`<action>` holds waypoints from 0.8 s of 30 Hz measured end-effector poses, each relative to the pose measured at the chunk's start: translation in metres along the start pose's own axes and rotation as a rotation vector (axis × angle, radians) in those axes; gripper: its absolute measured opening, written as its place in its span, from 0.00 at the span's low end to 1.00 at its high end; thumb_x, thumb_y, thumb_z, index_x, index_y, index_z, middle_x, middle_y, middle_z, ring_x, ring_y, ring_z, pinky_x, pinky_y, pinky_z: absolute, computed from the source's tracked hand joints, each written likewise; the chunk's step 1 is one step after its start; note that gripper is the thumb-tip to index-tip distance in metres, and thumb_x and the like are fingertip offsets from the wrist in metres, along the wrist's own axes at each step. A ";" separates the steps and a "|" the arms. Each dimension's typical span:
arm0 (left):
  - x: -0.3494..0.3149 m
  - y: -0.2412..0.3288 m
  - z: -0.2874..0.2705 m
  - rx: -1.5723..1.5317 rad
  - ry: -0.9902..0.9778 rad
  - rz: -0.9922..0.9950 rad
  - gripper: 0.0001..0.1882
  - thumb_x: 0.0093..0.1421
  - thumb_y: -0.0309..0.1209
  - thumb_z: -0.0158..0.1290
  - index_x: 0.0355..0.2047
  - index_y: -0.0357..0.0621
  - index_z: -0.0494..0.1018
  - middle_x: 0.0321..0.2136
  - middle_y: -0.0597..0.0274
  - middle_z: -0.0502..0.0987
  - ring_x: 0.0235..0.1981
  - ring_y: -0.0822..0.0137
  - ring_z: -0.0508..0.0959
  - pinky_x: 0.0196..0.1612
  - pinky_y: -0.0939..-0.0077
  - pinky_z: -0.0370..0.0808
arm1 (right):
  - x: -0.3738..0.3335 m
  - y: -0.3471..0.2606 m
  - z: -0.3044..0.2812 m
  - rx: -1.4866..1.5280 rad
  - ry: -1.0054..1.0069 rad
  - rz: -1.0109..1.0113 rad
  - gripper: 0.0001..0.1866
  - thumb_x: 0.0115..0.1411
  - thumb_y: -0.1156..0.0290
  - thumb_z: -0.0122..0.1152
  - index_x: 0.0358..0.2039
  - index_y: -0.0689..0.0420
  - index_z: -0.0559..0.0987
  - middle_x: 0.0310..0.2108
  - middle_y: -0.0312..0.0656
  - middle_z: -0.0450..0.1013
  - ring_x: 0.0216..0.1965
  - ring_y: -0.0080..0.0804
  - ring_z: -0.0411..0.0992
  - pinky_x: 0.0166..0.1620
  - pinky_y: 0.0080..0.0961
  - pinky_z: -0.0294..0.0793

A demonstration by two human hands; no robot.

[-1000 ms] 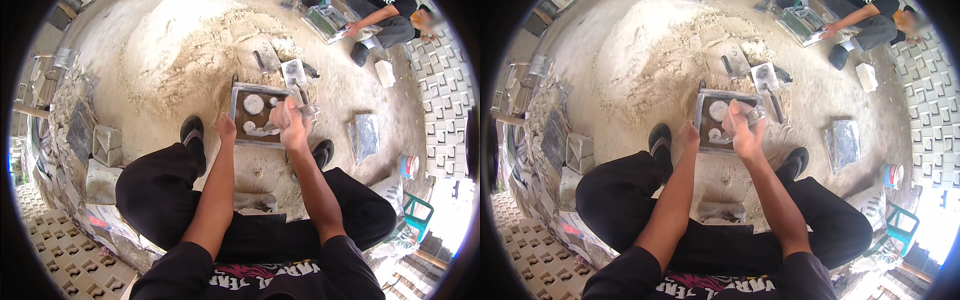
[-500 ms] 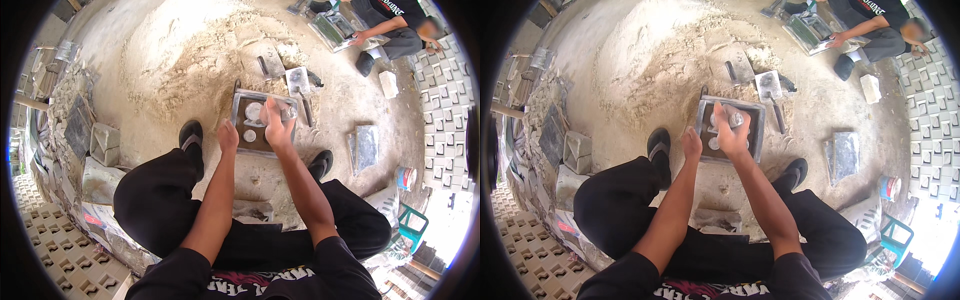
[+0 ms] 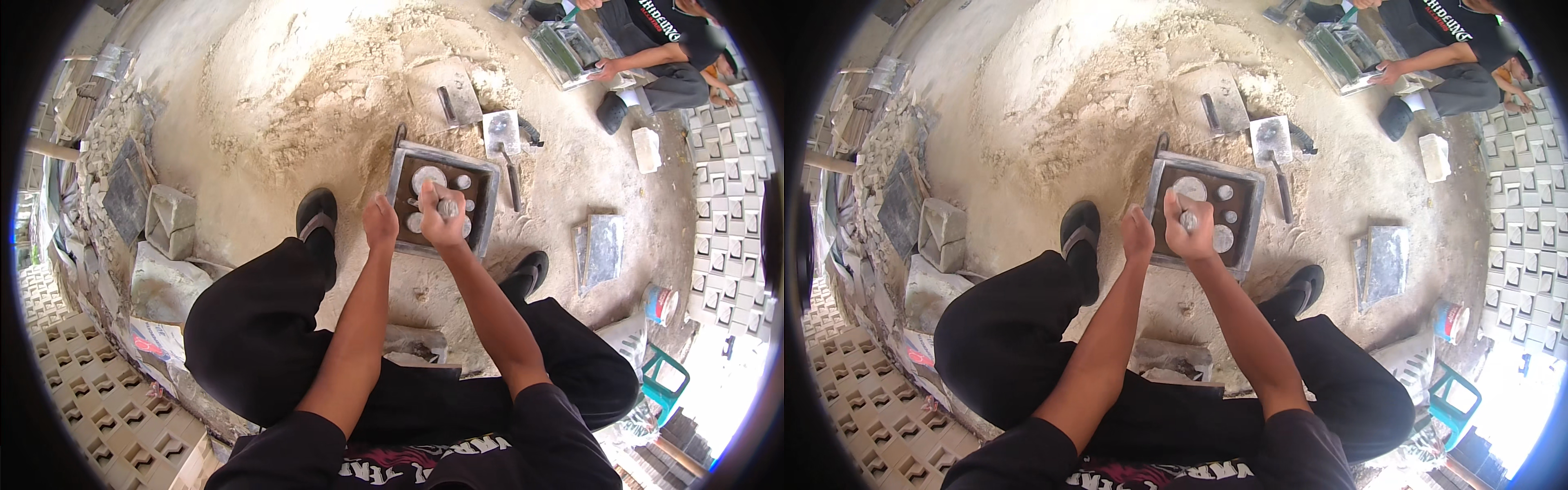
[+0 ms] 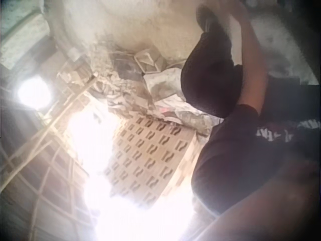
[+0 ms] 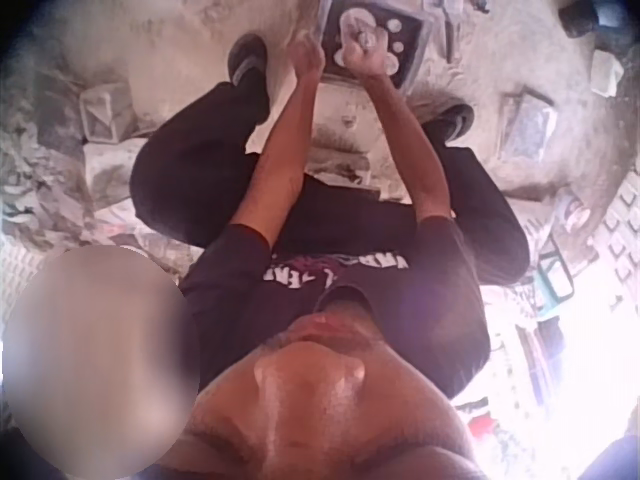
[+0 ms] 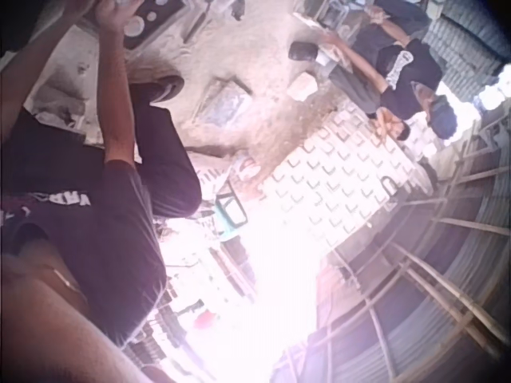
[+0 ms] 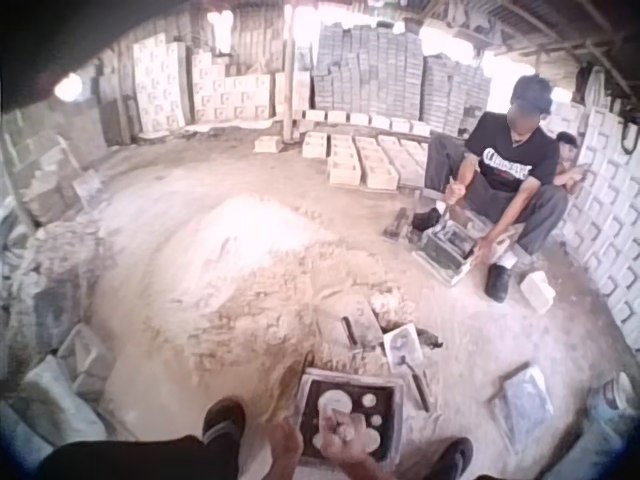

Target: The person uses a trowel to apply mortar or concrete mix into a metal mold, presses and smooths the material into the mold compartments, and strikes the sides of the mold with the trowel handle.

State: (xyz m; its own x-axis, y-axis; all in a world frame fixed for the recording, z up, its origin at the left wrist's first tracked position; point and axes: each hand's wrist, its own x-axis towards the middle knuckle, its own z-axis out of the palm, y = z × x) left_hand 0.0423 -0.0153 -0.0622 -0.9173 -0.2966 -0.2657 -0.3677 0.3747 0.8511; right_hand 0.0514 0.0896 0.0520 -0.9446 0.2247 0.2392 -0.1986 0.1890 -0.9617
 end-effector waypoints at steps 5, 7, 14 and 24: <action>0.010 -0.006 0.000 0.033 0.070 0.073 0.26 0.64 0.41 0.32 0.28 0.29 0.71 0.26 0.34 0.74 0.32 0.34 0.72 0.37 0.47 0.66 | 0.004 -0.018 0.012 0.098 0.179 0.012 0.22 0.66 0.68 0.50 0.14 0.61 0.63 0.12 0.33 0.53 0.19 0.18 0.49 0.20 0.25 0.50; -0.002 -0.005 0.003 -0.022 0.010 0.021 0.26 0.64 0.41 0.32 0.28 0.29 0.70 0.26 0.33 0.73 0.31 0.34 0.72 0.37 0.48 0.66 | 0.014 0.001 0.009 0.083 0.090 -0.020 0.22 0.66 0.67 0.50 0.14 0.61 0.63 0.12 0.32 0.53 0.19 0.18 0.48 0.19 0.26 0.51; 0.005 -0.013 0.001 -0.045 0.067 0.092 0.26 0.65 0.41 0.30 0.28 0.27 0.68 0.28 0.32 0.72 0.34 0.34 0.71 0.37 0.49 0.64 | 0.038 -0.023 0.016 -0.013 -0.165 0.036 0.20 0.62 0.67 0.54 0.15 0.62 0.67 0.11 0.33 0.58 0.19 0.18 0.52 0.21 0.27 0.55; 0.005 -0.022 0.002 -0.192 0.001 0.036 0.26 0.65 0.41 0.31 0.27 0.28 0.67 0.26 0.36 0.72 0.30 0.42 0.70 0.37 0.54 0.64 | 0.031 -0.010 0.003 0.134 -0.284 0.349 0.19 0.61 0.68 0.57 0.15 0.58 0.67 0.14 0.26 0.57 0.20 0.14 0.53 0.22 0.22 0.53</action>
State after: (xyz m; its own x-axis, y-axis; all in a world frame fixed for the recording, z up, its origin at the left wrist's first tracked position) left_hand 0.0458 -0.0235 -0.0828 -0.9292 -0.2870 -0.2328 -0.2984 0.2112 0.9308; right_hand 0.0234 0.0921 0.0682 -0.9913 -0.0216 -0.1296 0.1291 0.0194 -0.9914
